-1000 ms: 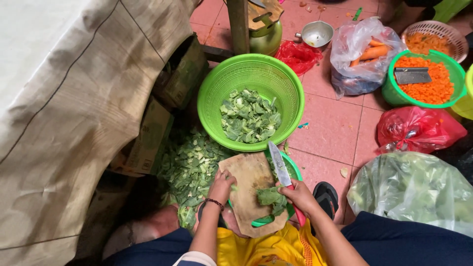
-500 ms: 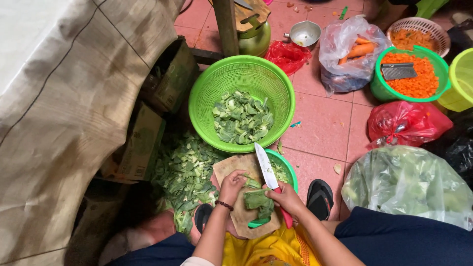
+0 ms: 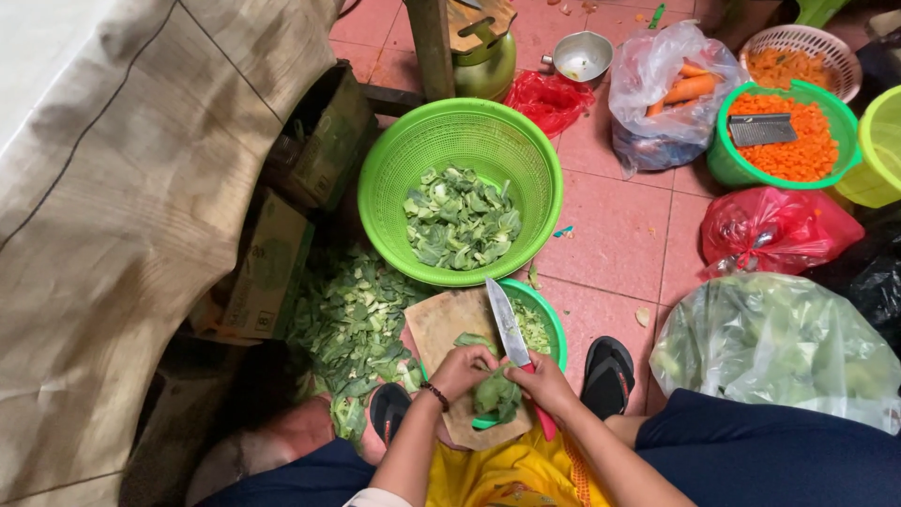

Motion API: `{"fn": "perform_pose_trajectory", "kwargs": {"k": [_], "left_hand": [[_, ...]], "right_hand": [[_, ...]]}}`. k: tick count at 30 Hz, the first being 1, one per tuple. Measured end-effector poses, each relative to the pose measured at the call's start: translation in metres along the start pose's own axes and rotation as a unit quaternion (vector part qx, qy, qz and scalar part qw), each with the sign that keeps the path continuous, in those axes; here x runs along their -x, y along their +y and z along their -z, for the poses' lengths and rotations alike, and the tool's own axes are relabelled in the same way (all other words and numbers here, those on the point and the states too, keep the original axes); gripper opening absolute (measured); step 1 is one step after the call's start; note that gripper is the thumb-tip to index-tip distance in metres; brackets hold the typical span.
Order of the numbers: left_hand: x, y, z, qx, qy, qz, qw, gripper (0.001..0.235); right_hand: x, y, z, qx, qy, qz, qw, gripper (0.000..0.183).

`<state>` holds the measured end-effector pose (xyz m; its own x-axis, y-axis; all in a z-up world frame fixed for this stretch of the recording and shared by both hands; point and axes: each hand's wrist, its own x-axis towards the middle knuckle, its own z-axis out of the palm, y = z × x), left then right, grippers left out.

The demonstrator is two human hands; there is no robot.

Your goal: Chopping green leafy vegetables and stalks on a wooden board.

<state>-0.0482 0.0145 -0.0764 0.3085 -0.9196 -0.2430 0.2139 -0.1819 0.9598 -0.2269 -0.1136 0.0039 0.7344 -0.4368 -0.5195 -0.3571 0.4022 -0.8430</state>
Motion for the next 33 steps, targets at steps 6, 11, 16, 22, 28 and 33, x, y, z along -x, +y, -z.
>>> {"fn": "perform_pose_trajectory", "kwargs": {"k": [6,11,16,22,28,33], "left_hand": [[-0.002,0.059,0.016,-0.237,-0.021,-0.093,0.967,0.039],[-0.004,0.089,0.003,-0.476,0.074,-0.236,0.844,0.040],[-0.026,0.030,0.026,-0.325,0.094,-0.065,0.939,0.020],[-0.016,-0.001,0.002,-0.381,0.089,-0.049,0.919,0.029],[0.028,0.051,-0.073,-0.571,0.168,-0.048,0.802,0.069],[0.011,0.005,-0.062,-0.679,0.196,-0.103,0.700,0.058]], "right_hand": [[-0.004,0.029,-0.003,-0.024,-0.015,-0.030,0.999,0.017],[-0.005,0.033,-0.015,-0.081,-0.038,-0.061,0.994,0.018],[-0.019,0.040,-0.019,-0.069,0.015,0.002,0.998,0.021],[-0.040,0.048,-0.020,0.121,0.129,0.257,0.950,0.017],[-0.047,0.043,-0.016,0.152,0.160,0.174,0.960,0.024],[-0.030,0.027,-0.008,0.190,0.174,0.099,0.961,0.027]]}}
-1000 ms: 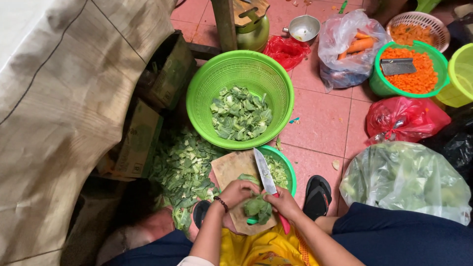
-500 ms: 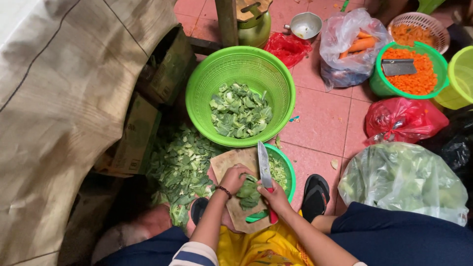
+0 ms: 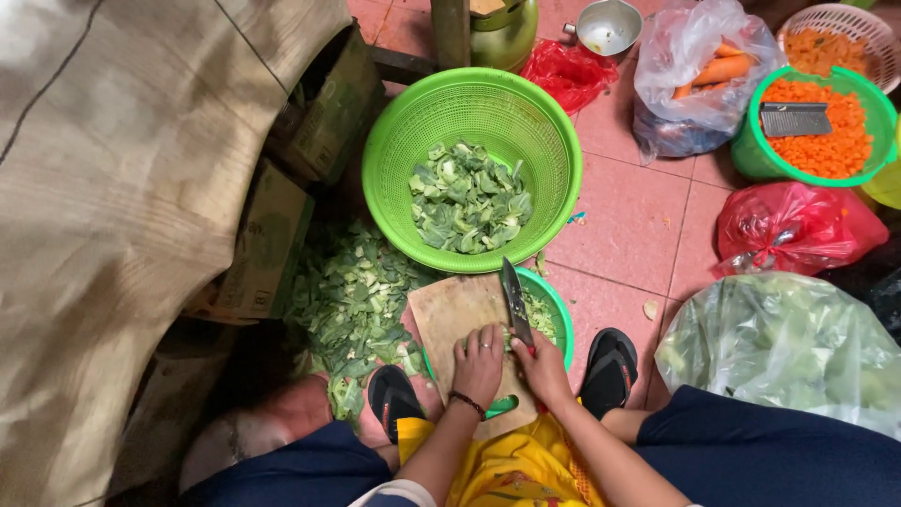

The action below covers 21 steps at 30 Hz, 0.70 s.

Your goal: Chopping green leafy vegetables and stalks on a wooden board.

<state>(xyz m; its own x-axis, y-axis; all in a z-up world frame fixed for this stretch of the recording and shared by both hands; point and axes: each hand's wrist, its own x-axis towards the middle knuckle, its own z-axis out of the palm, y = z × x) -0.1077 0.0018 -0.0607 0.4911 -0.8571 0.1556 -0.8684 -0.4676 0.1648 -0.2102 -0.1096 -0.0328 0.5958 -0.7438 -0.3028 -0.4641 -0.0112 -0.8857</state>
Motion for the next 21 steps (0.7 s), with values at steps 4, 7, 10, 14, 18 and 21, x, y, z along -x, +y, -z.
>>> {"fn": "perform_pose_trajectory", "kwargs": {"k": [4,7,10,14,18,21], "left_hand": [[-0.006,-0.018,-0.015,-0.016,-0.038,0.019,0.999,0.049],[-0.009,-0.015,0.000,-0.046,-0.072,-0.007,0.996,0.051],[-0.018,0.005,0.038,0.027,-0.061,0.007,0.998,0.070],[-0.008,0.006,0.006,0.078,0.051,0.014,0.996,0.072],[-0.006,0.002,-0.014,0.159,0.069,0.062,0.983,0.046],[-0.014,0.004,-0.003,0.181,0.106,0.085,0.974,0.032]], "right_hand": [[0.023,-0.004,0.025,0.289,0.040,0.113,0.950,0.027],[0.041,-0.002,0.029,0.381,-0.057,-0.018,0.923,0.023],[0.044,0.016,0.018,0.413,-0.088,-0.009,0.906,0.023],[0.048,0.009,0.014,0.429,-0.110,-0.019,0.897,0.023],[0.061,0.005,0.015,0.434,-0.109,-0.016,0.894,0.024],[0.061,0.017,0.013,0.439,-0.101,0.003,0.893,0.021]]}}
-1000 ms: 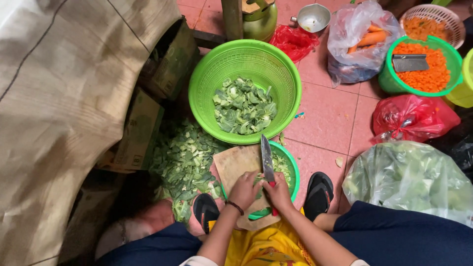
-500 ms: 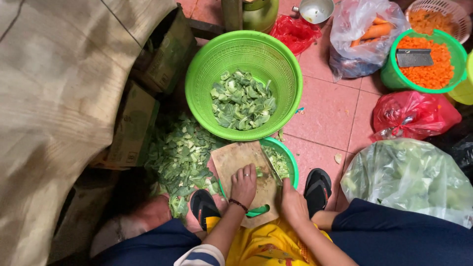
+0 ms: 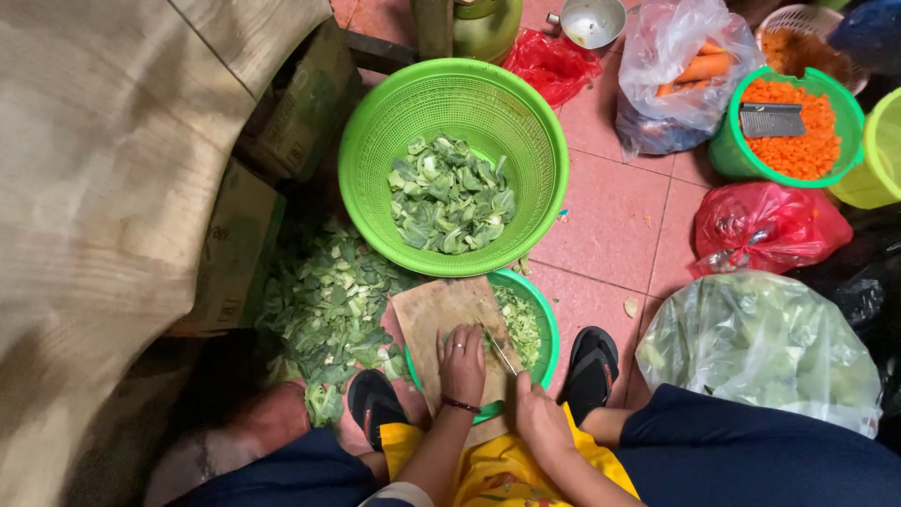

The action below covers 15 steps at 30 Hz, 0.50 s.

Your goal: Chopping green leafy vegetables and stalks on a wooden board.

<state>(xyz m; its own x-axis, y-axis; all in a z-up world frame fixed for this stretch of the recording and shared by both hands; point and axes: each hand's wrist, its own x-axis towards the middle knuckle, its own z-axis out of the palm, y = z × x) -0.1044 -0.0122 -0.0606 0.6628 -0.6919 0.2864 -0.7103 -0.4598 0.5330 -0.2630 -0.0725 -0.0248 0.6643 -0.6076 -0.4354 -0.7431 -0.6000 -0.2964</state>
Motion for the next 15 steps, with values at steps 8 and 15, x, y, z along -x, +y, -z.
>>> {"fn": "perform_pose_trajectory", "kwargs": {"k": [8,15], "left_hand": [[-0.009,-0.002,0.012,0.052,0.020,-0.034,0.998,0.017],[-0.008,-0.008,0.011,0.075,0.043,-0.031,0.996,0.019]], "right_hand": [[-0.018,0.005,-0.014,-0.016,-0.019,0.014,1.000,0.019],[-0.039,0.009,-0.025,-0.001,-0.025,0.033,0.999,0.019]]}}
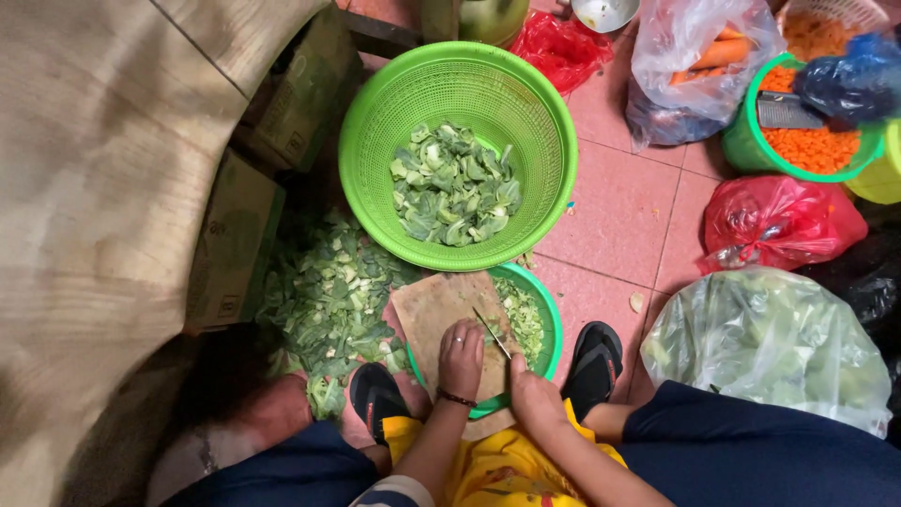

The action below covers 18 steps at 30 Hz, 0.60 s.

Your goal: Chopping green leafy vegetables and stalks on a wooden board.

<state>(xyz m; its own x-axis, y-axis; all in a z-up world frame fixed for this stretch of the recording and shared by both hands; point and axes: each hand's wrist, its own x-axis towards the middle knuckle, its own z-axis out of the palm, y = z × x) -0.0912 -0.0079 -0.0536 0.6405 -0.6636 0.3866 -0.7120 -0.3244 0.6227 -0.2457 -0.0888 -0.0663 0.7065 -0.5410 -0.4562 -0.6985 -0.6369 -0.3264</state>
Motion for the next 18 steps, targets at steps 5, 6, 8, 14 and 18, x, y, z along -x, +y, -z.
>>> {"fn": "perform_pose_trajectory", "kwargs": {"k": [5,6,8,14,18], "left_hand": [[-0.001,-0.002,-0.001,-0.002,-0.008,0.013,1.000,0.018],[0.000,-0.002,-0.002,-0.015,-0.009,0.012,1.000,0.020],[0.002,-0.003,-0.003,-0.026,-0.012,0.014,0.999,0.022],[0.007,-0.003,-0.001,-0.029,-0.022,0.015,0.999,0.019],[0.004,-0.008,0.000,0.006,-0.016,-0.006,1.000,0.021]], "right_hand": [[0.020,-0.009,0.032,-0.005,-0.032,-0.002,0.999,0.017],[0.026,-0.011,0.034,-0.007,-0.029,-0.004,1.000,0.016],[0.030,-0.014,0.033,-0.010,-0.028,-0.008,1.000,0.015],[0.001,-0.013,0.003,-0.010,-0.016,0.004,1.000,0.014],[-0.011,-0.012,0.008,-0.009,-0.013,0.010,1.000,0.016]]}}
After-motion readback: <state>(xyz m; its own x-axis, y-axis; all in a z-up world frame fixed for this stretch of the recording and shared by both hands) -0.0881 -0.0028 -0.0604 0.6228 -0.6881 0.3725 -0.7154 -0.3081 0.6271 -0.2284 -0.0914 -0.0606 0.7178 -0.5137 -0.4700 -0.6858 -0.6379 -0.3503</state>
